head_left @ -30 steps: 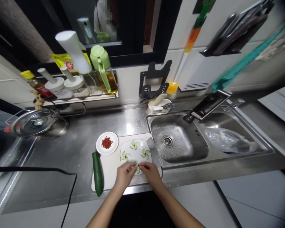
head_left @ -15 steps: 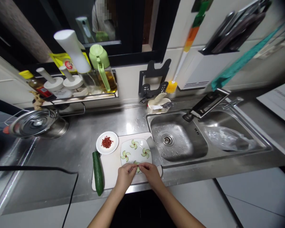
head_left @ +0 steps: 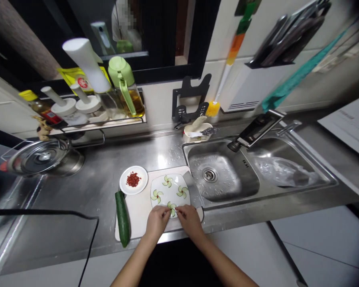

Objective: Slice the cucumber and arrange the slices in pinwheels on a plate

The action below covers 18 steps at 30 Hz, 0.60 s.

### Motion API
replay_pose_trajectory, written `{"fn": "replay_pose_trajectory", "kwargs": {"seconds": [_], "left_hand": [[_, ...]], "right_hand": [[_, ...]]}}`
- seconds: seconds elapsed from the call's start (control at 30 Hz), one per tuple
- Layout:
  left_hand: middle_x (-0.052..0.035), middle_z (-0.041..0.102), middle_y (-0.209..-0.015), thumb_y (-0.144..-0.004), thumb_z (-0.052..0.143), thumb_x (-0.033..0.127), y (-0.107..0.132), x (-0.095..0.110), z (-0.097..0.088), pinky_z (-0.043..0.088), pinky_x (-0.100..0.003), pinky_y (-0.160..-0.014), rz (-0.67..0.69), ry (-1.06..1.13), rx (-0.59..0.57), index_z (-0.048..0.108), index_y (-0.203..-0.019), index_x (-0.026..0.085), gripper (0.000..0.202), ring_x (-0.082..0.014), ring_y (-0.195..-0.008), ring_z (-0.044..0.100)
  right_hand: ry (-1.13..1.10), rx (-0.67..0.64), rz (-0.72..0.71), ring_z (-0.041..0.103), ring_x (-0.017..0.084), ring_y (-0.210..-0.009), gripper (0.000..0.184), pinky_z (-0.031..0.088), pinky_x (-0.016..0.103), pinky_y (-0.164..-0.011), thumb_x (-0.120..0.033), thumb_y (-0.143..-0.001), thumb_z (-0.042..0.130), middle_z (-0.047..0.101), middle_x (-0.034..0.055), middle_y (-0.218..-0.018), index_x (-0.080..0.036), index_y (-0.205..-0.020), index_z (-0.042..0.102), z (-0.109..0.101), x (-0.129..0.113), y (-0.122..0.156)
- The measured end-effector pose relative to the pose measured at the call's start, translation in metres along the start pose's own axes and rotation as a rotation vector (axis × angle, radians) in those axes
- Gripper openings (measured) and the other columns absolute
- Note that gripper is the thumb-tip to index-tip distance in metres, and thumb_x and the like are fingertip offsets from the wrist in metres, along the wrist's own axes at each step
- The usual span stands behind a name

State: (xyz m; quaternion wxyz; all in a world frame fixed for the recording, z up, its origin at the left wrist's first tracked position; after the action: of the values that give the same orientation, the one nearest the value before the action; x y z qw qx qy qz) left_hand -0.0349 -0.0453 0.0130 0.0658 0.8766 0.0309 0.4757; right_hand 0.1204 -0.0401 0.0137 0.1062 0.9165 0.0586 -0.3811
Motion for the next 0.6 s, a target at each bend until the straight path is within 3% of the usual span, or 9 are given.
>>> {"fn": "replay_pose_trajectory", "kwargs": {"seconds": [0.17, 0.6], "left_hand": [[-0.0074, 0.070, -0.076, -0.077, 0.057, 0.025, -0.001, 0.002, 0.001, 0.045, -0.032, -0.075, 0.005, -0.024, 0.005, 0.074, -0.077, 0.022, 0.017, -0.0211, -0.076, 0.061], [-0.0064, 0.069, -0.075, -0.077, 0.056, 0.024, -0.004, -0.002, 0.003, 0.044, -0.032, -0.076, 0.011, -0.056, -0.025, 0.073, -0.076, 0.022, 0.016, -0.0201, -0.076, 0.060]], "right_hand": [[0.155, -0.060, -0.085, 0.052, 0.018, -0.081, 0.029, 0.038, 0.031, -0.078, -0.016, -0.085, 0.045, 0.063, 0.0044, -0.082, -0.022, -0.103, 0.068, 0.003, -0.006, 0.002], [0.242, -0.105, -0.097, 0.048, 0.019, -0.083, 0.030, 0.036, 0.029, -0.075, -0.015, -0.084, 0.049, 0.059, 0.0044, -0.081, -0.026, -0.104, 0.068, 0.003, -0.013, 0.001]]}}
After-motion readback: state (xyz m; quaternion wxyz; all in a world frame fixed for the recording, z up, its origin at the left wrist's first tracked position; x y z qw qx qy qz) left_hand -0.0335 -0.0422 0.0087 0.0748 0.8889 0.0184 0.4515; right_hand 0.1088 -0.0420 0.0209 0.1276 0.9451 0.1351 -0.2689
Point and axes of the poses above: each hand's wrist, its own y-axis away from the middle knuckle, its own z-axis out of the palm, x = y × z, the point moved 3 cm from there along -y, towards the middle knuckle
